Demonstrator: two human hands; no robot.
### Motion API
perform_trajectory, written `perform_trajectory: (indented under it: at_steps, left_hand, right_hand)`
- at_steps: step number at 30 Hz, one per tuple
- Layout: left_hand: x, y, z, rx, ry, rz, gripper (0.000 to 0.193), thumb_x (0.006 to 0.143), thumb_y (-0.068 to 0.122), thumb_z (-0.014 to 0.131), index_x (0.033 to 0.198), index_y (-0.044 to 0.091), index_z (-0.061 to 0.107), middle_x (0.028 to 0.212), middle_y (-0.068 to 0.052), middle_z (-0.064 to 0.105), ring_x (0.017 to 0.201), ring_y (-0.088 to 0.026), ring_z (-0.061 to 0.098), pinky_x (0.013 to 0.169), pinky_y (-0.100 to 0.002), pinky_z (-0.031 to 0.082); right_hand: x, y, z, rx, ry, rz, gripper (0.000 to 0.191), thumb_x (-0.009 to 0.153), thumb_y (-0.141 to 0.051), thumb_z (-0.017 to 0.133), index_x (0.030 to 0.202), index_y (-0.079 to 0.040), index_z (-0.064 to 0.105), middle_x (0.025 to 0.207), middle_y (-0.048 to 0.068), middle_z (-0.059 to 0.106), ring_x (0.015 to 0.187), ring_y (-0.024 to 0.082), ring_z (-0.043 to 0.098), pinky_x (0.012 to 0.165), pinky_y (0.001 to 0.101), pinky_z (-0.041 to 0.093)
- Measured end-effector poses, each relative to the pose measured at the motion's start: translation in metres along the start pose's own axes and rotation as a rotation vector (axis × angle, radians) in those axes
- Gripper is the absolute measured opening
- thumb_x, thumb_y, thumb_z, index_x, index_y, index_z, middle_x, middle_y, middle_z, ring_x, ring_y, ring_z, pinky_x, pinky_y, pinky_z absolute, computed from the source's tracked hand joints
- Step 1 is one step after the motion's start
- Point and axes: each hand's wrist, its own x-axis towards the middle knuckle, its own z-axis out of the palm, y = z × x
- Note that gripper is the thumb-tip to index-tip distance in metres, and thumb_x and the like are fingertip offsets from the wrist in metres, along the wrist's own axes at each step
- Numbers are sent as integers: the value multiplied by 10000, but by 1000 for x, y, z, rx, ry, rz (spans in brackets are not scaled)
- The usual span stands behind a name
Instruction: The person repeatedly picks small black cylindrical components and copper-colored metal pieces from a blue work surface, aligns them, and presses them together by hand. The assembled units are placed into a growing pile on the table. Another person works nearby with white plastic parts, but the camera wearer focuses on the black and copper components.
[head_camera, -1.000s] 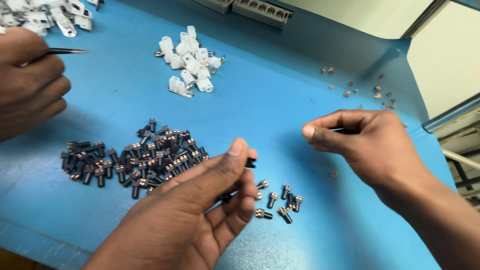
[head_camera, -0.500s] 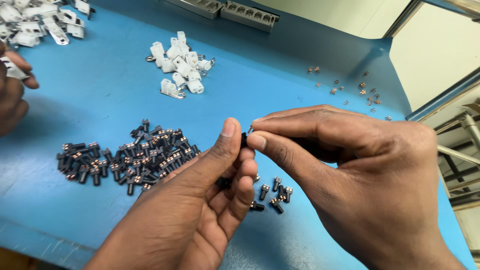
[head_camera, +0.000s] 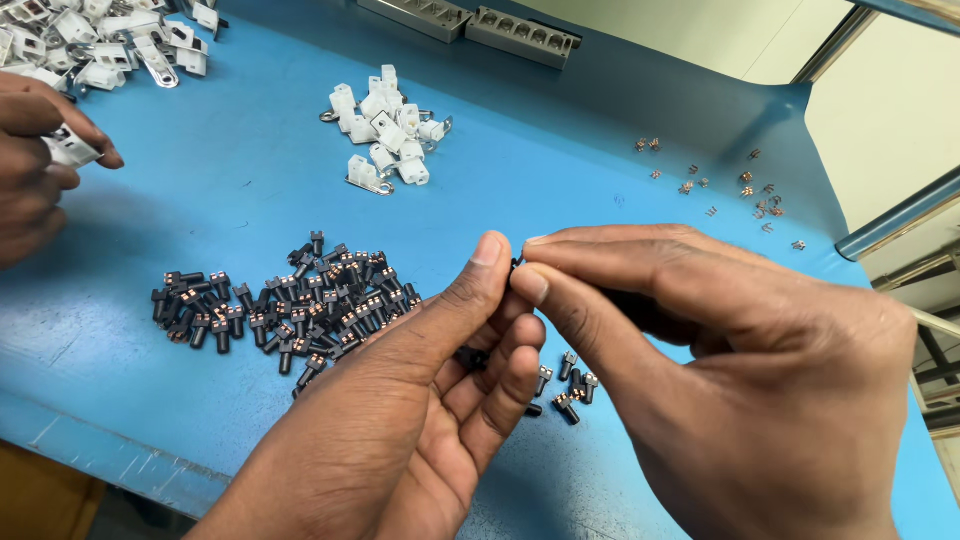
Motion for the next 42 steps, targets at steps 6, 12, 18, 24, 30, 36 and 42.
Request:
perform_trajectory:
  at_steps: [6, 12, 18, 24, 30, 36, 42]
  left_hand:
    - [6, -2, -4, 6, -109, 20, 308, 1001, 242, 713, 1161, -20, 690, 1045, -88, 661, 929, -144, 659, 888, -279, 612]
    - [10, -1, -13, 108, -56, -13, 353, 1017, 277, 709, 1208, -13, 644, 1025, -88, 664, 918, -151, 671, 875, -306, 629]
    - [7, -1, -12, 159, 27, -54, 350, 982, 290, 738, 1166, -5, 705, 949, -69, 695, 862, -139, 695, 798, -293, 639]
    - [6, -4, -14, 210, 188, -165, 331, 911, 314, 766, 1080, 33, 715, 883, -53, 708, 768, -129, 685, 731, -276, 614]
    - [12, -26, -54, 401, 76, -293, 348, 972, 326, 685, 1126, 17, 726, 934, -94, 705, 733, -182, 619, 632, -293, 550]
    - [22, -35, -83, 146, -29, -263, 362, 1001, 83, 581, 1336, -16, 488, 1221, -274, 628, 1110, -371, 707, 962, -451, 627]
    - [18, -21, -51, 202, 36, -227, 413, 1005, 253, 646, 1245, -51, 503, 1202, -274, 664, 1027, -328, 734, 913, -441, 657]
  right_hand:
    - [0, 3, 0, 55, -1, 56, 123, 885, -66, 780, 1006, -46, 788, 969, 45, 808, 828, 86, 789, 737, 213, 650]
    - [7, 13, -1, 391, -128, 316, 184, 892, -44, 791, 1072, -5, 780, 938, 68, 841, 854, 117, 806, 761, 244, 676]
    - [2, 35, -10, 412, -318, 525, 238, 896, -139, 787, 1109, -40, 825, 958, 77, 819, 841, 126, 747, 756, 282, 664]
    - [0, 41, -11, 714, -399, 800, 235, 927, -144, 790, 1107, -1, 839, 973, 124, 855, 873, 170, 783, 819, 324, 648]
    - [-23, 62, -22, 381, -396, 930, 252, 919, -191, 782, 1108, -32, 834, 963, 106, 822, 873, 168, 771, 833, 334, 647]
    - [-34, 65, -14, -221, -373, 1127, 240, 913, -197, 798, 1112, -68, 836, 890, 118, 803, 787, 182, 760, 797, 318, 619]
    - [-18, 72, -13, -151, -206, 1054, 238, 906, -245, 788, 1073, -80, 831, 886, 98, 798, 745, 166, 757, 726, 332, 609]
